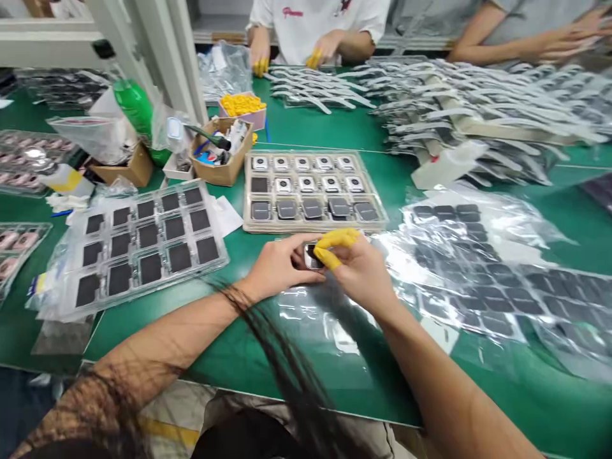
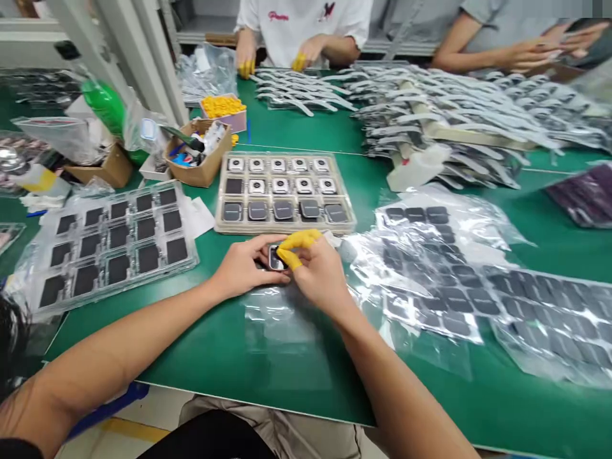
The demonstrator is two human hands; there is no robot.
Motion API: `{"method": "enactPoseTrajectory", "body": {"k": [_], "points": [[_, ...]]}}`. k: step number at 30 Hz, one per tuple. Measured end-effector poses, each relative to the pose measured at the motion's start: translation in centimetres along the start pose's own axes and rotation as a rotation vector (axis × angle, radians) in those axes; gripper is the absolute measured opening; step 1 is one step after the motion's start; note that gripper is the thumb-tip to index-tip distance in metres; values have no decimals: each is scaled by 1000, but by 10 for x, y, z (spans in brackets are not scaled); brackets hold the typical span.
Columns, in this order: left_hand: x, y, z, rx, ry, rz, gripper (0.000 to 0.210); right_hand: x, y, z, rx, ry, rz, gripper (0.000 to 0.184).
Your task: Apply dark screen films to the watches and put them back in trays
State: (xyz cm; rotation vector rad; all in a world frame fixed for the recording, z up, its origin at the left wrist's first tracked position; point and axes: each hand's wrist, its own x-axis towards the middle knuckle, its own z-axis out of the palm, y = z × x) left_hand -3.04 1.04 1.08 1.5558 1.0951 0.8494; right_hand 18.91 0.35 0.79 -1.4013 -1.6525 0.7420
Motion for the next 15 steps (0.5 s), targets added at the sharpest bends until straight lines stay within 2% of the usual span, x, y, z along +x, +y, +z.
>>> {"method": "enactPoseTrajectory", "body": {"k": [2, 4, 7, 9, 10, 12, 13, 15], "points": [[-1, 2, -1, -48, 13, -6, 73, 1, -1, 2, -45, 11, -54, 21], [-2, 5, -2, -83, 14, -20, 65, 3, -2, -7, 11, 8, -26, 17], [-3, 11, -3, -110, 70, -48, 61, 9, 1, -33, 211, 102, 45, 30], [-2, 14, -3, -143, 130, -74, 62, 13, 3, -48, 289, 45, 92, 43], [-2, 15, -3, -163, 155, -87, 62, 14, 3, -52, 258, -41, 100, 46], [-2, 18, -3, -186, 182, -113, 64, 16, 3, -55, 69, -184, 67, 39], [-1, 19, -3, -186, 187, -124, 64, 16, 3, -54, -54, -177, 38, 32], [-2, 22, -4, -170, 184, -135, 63, 16, 2, -53, -288, -27, 35, 15]]}}
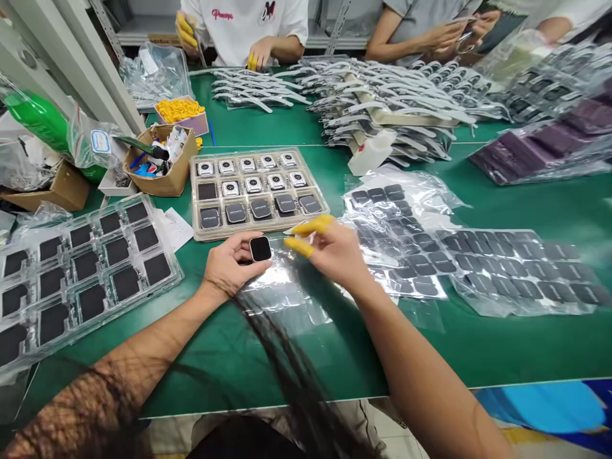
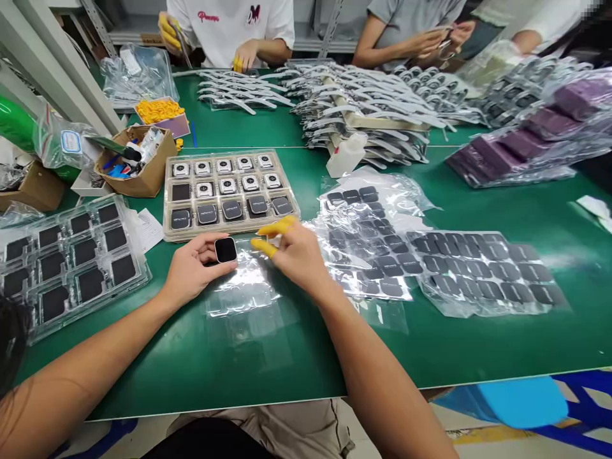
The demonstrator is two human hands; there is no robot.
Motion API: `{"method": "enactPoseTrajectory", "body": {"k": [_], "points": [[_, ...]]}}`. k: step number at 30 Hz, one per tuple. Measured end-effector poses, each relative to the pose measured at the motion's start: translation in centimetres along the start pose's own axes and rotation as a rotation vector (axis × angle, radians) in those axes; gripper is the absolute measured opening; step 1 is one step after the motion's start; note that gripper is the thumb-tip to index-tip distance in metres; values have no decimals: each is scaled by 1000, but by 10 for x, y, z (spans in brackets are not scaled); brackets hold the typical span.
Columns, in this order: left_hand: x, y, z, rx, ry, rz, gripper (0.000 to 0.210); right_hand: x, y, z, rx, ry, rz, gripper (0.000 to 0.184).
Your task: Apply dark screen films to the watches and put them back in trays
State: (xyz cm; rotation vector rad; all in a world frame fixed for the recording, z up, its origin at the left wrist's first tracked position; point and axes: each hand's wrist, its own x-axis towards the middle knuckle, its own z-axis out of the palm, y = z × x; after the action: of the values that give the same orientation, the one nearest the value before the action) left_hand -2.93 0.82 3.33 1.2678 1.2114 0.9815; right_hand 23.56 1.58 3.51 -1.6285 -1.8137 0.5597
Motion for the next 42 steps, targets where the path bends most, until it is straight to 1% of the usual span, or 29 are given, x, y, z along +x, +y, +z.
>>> {"method": "enactPoseTrajectory", "body": {"k": [1, 2, 4, 5, 7, 9, 11, 13, 15, 17, 19, 20, 23, 25, 28, 30, 31, 33, 35, 36, 38, 39, 40, 41, 42], "points": [[-1, 1, 0, 10, -7, 0, 62, 0, 1, 0, -103, 66, 51, 9], [-1, 2, 0, 19, -16, 1, 62, -1, 2, -1, -197, 95, 111, 10], [-2, 3, 0, 30, -30, 3, 61, -1, 6, -3, -321, 72, 196, 20], [-2, 3, 0, 33, -33, 2, 61, -1, 7, -4, -328, 57, 199, 23], [-2, 3, 0, 34, -33, -4, 60, -1, 7, -4, -218, 74, 127, 21], [-2, 2, 0, 23, -53, -15, 59, -3, 0, 3, -24, 73, -26, 13], [-1, 0, 0, 10, -86, -18, 59, -6, -10, 17, 127, 6, -192, 8], [0, -1, 0, 7, -107, -21, 59, -9, -19, 32, 162, -34, -278, 10], [0, -1, -1, 10, -96, -26, 59, -13, -23, 43, 141, -16, -281, 11], [-1, 0, -1, 12, -95, -31, 59, -15, -23, 48, 132, -23, -262, 9], [-1, 2, -1, 20, -95, -37, 57, -13, -20, 47, 123, -50, -237, 6], [-1, 3, -1, 25, -87, -47, 57, -10, -19, 45, 106, -45, -215, 6], [-1, 7, 1, 10, -9, -86, 60, -5, -15, 36, 35, 58, -118, 13], [-1, 8, 2, -4, 14, -97, 62, -7, -17, 35, 30, 82, -105, 13], [-1, 7, 2, 3, -30, -82, 59, -14, -24, 44, 45, -16, -186, 6], [-2, 6, 0, 8, -34, -67, 59, -11, -25, 45, 1, -32, -181, 10], [-2, 6, -1, 9, -23, -62, 61, -7, -22, 40, -36, -8, -150, 13], [-2, 7, -1, 23, -3, -57, 63, 4, -9, 19, -118, 65, -81, 18], [-1, 10, -1, 49, 3, -48, 62, 15, 11, -15, -197, 156, -11, 23], [-1, 12, 0, 68, 3, -42, 59, 20, 21, -34, -244, 209, 60, 25], [-1, 14, 1, 108, 8, -27, 53, 23, 38, -69, -360, 320, 293, 30], [-1, 14, 1, 134, 9, -19, 51, 23, 44, -84, -416, 362, 423, 29], [0, 13, -1, 167, 14, -10, 48, 21, 47, -96, -463, 383, 538, 24], [1, 11, -4, 215, 7, -3, 46, 17, 49, -106, -499, 389, 622, 19], [5, 8, -8, 284, 14, 5, 44, 14, 50, -114, -525, 387, 670, 21]]}}
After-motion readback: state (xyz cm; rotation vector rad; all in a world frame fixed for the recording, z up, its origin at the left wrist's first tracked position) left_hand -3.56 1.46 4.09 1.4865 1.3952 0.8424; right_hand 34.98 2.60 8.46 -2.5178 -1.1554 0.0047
